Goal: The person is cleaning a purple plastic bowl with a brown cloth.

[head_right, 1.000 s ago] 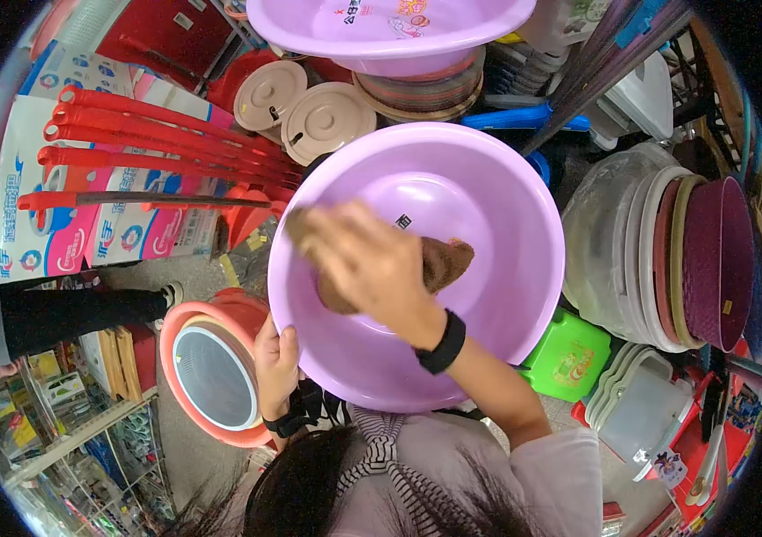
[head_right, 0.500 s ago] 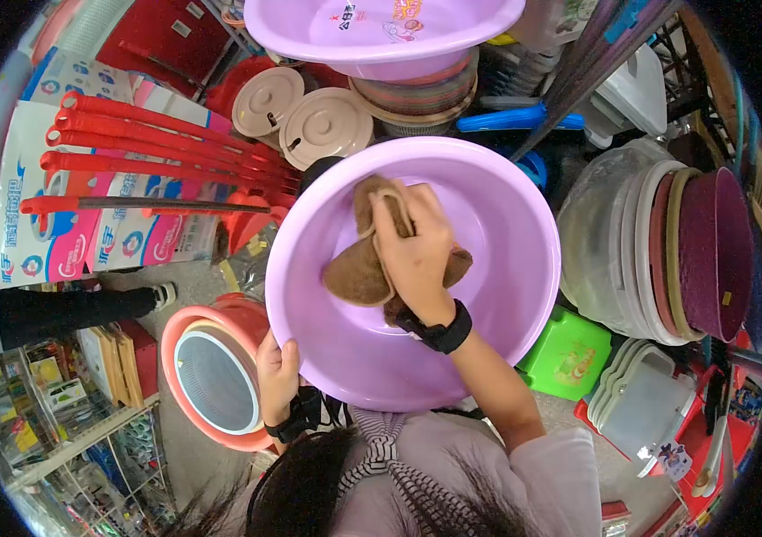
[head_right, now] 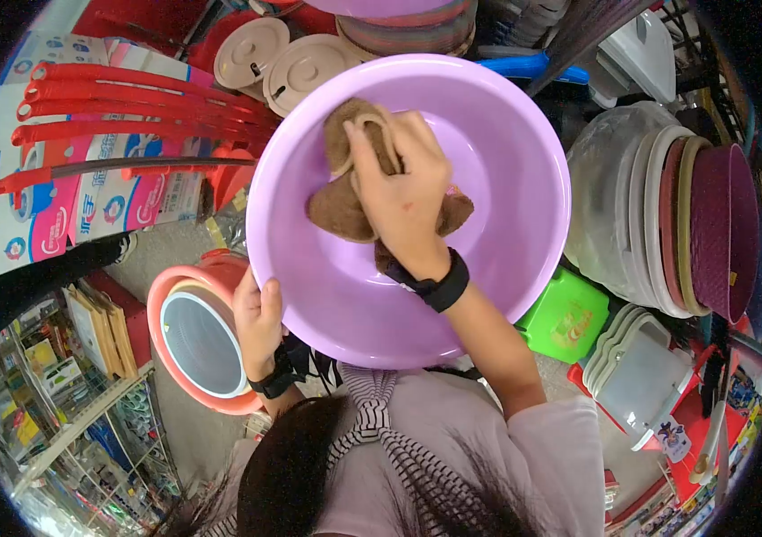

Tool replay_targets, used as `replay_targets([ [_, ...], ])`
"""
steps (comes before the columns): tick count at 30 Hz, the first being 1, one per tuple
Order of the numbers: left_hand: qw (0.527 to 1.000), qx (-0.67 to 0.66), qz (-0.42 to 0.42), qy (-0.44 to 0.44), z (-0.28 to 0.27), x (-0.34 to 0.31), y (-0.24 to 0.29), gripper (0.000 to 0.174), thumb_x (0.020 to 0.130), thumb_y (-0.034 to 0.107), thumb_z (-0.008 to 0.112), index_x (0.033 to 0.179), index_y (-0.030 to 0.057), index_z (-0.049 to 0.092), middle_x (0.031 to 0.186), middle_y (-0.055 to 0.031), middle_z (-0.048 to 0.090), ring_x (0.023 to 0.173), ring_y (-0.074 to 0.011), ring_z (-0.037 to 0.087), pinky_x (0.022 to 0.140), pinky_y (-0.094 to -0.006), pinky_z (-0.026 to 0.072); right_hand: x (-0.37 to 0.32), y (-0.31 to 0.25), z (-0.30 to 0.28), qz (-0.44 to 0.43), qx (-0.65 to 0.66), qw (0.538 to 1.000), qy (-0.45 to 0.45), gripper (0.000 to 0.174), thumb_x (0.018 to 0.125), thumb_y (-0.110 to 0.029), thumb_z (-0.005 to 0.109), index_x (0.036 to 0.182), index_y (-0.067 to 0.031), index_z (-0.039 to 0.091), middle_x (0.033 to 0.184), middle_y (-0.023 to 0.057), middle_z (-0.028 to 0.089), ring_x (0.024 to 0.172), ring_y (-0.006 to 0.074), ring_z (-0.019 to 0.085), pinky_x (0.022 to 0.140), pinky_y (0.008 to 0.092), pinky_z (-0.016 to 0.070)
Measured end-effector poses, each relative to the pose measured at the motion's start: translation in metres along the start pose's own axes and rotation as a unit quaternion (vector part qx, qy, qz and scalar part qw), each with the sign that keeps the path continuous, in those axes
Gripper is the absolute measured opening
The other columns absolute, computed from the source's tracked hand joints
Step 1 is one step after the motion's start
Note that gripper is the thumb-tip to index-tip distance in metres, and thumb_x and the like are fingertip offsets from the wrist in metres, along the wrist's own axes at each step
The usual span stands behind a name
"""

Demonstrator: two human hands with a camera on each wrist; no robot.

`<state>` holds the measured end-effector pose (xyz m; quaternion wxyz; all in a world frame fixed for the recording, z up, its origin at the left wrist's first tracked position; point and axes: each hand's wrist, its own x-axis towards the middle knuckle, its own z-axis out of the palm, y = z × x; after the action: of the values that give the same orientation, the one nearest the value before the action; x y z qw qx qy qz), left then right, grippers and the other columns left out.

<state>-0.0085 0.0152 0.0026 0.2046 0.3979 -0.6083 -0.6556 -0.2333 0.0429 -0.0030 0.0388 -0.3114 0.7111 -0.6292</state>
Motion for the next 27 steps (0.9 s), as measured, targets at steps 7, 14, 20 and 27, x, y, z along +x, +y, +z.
replay_targets([
  [7, 1.000, -0.010, -0.009, -0.005, -0.002, 0.003, -0.004, 0.031, 0.098, 0.017, 0.055, 0.122, -0.0027, 0.056, 0.081, -0.0007, 0.064, 0.070, -0.0039, 0.055, 0.062, -0.0204, 0.0442, -0.017, 0.004, 0.004, -0.109, 0.068, 0.977, -0.167, 0.020, 0.077, -0.005, 0.072, 0.096, 0.0034, 0.069, 0.081, 0.0134, 0.062, 0.069, 0.0246, 0.062, 0.063, 0.0318, 0.0494],
  [14, 0.993, 0.053, 0.106, 0.012, -0.001, 0.000, -0.022, 0.034, 0.099, 0.018, 0.055, 0.126, -0.0019, 0.054, 0.082, 0.0007, 0.063, 0.056, -0.0019, 0.049, 0.049, -0.0189, 0.0380, -0.017, 0.005, 0.006, -0.018, 0.037, 0.999, -0.035, 0.013, 0.080, -0.003, 0.069, 0.091, 0.0027, 0.069, 0.079, 0.0129, 0.065, 0.069, 0.0253, 0.063, 0.064, 0.0320, 0.0496],
  [20, 0.998, 0.017, -0.053, 0.000, -0.010, -0.009, -0.005, 0.034, 0.098, 0.020, 0.056, 0.123, -0.0031, 0.054, 0.078, 0.0008, 0.062, 0.056, -0.0025, 0.050, 0.049, -0.0197, 0.0390, -0.028, -0.002, 0.011, -0.082, 0.043, 0.984, -0.155, 0.009, 0.076, -0.002, 0.069, 0.085, 0.0001, 0.069, 0.084, 0.0094, 0.067, 0.074, 0.0247, 0.063, 0.067, 0.0367, 0.0517],
  [27, 0.999, -0.006, -0.024, -0.025, -0.012, -0.016, -0.018, 0.033, 0.098, 0.021, 0.057, 0.120, -0.0029, 0.056, 0.068, 0.0014, 0.059, 0.050, -0.0041, 0.049, 0.044, -0.0210, 0.0374, -0.005, 0.002, -0.004, 0.030, -0.038, 0.998, 0.049, 0.011, 0.081, -0.001, 0.071, 0.090, 0.0043, 0.069, 0.076, 0.0112, 0.062, 0.068, 0.0210, 0.060, 0.064, 0.0297, 0.0470],
])
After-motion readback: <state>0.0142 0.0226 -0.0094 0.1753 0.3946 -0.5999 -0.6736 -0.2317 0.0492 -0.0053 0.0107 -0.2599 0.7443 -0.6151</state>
